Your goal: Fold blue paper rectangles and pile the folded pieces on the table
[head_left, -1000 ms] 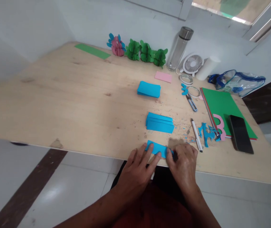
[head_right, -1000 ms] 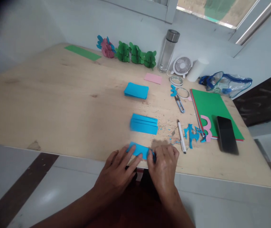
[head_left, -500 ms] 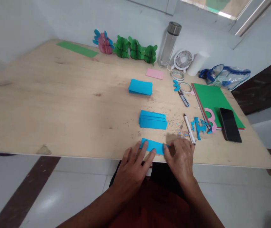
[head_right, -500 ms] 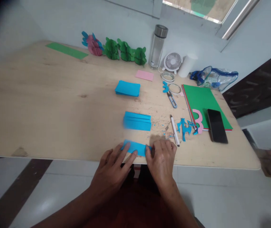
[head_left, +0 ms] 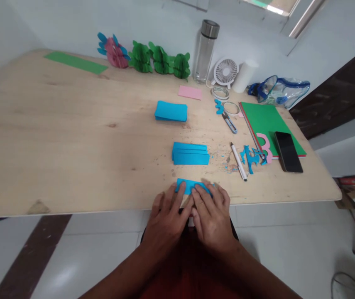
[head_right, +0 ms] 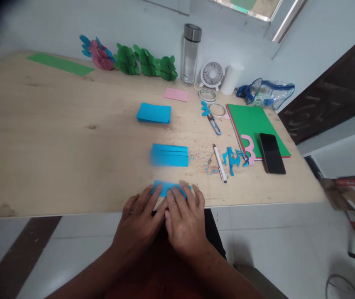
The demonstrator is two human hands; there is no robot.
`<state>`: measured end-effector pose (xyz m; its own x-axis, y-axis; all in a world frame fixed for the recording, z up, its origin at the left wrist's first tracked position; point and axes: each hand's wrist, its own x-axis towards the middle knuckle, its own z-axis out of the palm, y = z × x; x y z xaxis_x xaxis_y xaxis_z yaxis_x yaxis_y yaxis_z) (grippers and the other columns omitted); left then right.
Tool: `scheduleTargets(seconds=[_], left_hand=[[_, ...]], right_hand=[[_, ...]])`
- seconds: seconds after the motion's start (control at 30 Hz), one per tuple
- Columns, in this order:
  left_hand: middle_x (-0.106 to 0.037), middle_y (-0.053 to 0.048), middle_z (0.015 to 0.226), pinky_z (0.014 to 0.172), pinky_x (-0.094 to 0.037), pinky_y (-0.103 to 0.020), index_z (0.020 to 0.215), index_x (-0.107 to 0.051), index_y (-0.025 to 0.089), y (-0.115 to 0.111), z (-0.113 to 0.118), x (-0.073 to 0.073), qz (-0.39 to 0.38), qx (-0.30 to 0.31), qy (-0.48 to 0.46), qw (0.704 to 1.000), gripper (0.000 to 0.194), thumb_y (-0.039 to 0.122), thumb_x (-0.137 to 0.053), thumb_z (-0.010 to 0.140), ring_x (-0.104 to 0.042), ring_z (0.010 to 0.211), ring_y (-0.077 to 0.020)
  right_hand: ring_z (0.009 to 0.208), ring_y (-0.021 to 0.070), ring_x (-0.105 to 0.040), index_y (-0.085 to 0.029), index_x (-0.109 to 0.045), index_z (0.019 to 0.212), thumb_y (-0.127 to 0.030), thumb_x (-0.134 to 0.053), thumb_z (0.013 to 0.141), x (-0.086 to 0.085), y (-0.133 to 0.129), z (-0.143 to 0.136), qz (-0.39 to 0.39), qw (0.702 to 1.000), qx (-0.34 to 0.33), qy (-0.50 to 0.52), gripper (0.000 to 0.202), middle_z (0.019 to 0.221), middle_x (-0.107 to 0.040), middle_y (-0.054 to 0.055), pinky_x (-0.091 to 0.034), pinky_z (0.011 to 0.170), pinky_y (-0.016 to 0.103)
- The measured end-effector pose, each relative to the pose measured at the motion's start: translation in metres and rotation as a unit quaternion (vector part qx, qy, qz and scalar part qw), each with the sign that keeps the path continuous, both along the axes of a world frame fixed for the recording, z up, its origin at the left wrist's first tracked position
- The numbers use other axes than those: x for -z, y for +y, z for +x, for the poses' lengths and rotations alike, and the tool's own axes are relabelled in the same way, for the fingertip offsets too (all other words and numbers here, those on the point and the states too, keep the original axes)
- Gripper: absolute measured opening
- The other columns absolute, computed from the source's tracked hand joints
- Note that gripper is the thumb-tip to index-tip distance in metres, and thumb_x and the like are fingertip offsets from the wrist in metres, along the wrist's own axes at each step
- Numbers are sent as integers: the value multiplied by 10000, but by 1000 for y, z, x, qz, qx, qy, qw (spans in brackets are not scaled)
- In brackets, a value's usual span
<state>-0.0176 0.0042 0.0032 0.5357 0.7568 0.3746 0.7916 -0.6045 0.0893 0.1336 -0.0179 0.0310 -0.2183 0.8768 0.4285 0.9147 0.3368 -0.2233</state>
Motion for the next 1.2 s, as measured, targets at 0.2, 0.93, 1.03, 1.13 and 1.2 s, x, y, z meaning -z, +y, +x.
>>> scheduleTargets(seconds=[0.2, 0.93, 1.03, 1.13, 1.2], left_hand=[[-458, -132, 1436, 1000, -349, -494, 1350, -502, 260, 0, -1, -1, -7, 4, 12, 1000, 432, 283, -458, 920, -439, 1291, -337], [-433, -128, 1455, 1013, -335, -491, 1370, -475, 248, 3, -7, -4, 6, 17, 25, 1000, 438, 243, -432, 934, -428, 1307, -325], [-451, -121, 1443, 1026, -326, -498, 1357, -491, 225, 8, -21, -5, 15, 21, 31, 999, 428, 231, -429, 933, -417, 1317, -326], [-468, -118, 1430, 1038, -315, -512, 1362, -483, 223, 13, -37, -7, 14, 26, 43, 999, 442, 224, -452, 921, -403, 1329, -331], [-478, -121, 1422, 1041, -314, -515, 1382, -456, 233, 15, -45, -9, 11, 23, 47, 999, 473, 216, -469, 909, -406, 1328, -327]], right_hand=[[1355, 293, -352, -180, -546, 1285, -253, -479, 914, 11, -10, 29, 11, 998, 4, -69, 384, 1357, -544, 91, -254, 1083, 530], [1324, 292, -383, -225, -543, 1297, -274, -513, 903, 17, -10, 31, 5, 997, -5, -83, 398, 1358, -544, 71, -245, 1083, 535], [1323, 298, -382, -214, -550, 1289, -254, -514, 898, 16, -10, 32, 8, 996, -10, -83, 394, 1352, -547, 79, -254, 1077, 541], [1328, 309, -374, -198, -555, 1283, -245, -517, 892, 16, -10, 32, 7, 996, -16, -86, 395, 1349, -546, 92, -258, 1074, 551], [1328, 311, -374, -198, -561, 1276, -252, -521, 890, 16, -10, 32, 9, 996, -18, -87, 391, 1346, -546, 93, -256, 1075, 554]])
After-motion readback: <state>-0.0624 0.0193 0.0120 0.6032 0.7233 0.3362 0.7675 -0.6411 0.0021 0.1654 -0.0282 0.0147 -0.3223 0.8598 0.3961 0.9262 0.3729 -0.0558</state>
